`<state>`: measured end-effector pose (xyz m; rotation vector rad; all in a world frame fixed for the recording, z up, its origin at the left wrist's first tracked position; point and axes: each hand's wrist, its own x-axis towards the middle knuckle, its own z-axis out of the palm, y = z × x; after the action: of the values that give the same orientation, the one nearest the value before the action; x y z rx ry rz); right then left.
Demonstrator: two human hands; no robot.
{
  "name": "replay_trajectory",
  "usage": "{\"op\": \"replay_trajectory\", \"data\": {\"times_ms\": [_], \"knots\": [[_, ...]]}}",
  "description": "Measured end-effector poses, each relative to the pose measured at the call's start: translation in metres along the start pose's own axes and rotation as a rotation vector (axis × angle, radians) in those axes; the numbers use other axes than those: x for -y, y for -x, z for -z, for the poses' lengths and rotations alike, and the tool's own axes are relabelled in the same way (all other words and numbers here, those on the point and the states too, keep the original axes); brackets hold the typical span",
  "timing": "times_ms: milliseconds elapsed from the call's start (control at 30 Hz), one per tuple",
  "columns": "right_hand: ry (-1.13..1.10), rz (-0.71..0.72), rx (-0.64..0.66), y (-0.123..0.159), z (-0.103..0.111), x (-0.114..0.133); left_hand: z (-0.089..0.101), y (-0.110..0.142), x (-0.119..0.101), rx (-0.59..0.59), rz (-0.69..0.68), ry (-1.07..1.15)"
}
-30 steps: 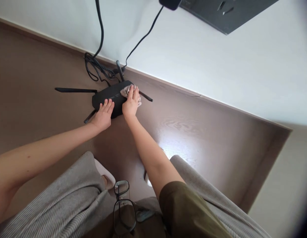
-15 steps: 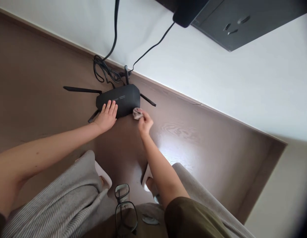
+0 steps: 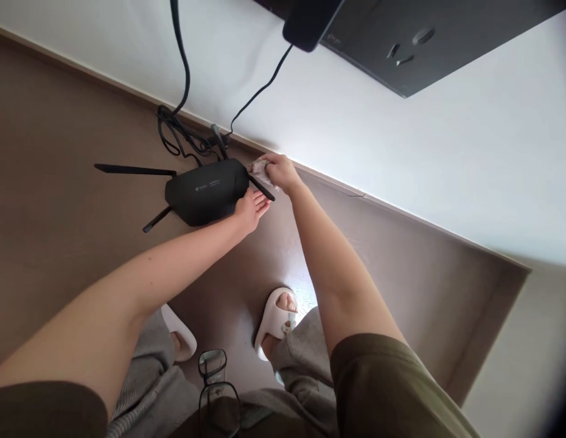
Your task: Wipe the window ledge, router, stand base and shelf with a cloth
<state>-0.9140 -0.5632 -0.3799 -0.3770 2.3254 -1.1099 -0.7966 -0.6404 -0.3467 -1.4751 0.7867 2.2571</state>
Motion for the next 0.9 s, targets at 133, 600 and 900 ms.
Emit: {"op": "replay_trajectory", "data": {"times_ms": [133, 600, 900], "knots": [[0.152, -0.074, 0.127, 0.009, -0.007, 0.011, -0.007, -0.007, -0.017, 0.087, 0.073, 0.265], [0.234, 0.095, 0.187, 0.094, 0.024, 0.054, -0.004, 0.008, -0.026, 0.205, 0.224, 0.270], [0.171, 0.164, 0.235, 0.150, 0.057, 0.086, 0.002, 0.003, -0.017, 0.249, 0.236, 0.209]]}}
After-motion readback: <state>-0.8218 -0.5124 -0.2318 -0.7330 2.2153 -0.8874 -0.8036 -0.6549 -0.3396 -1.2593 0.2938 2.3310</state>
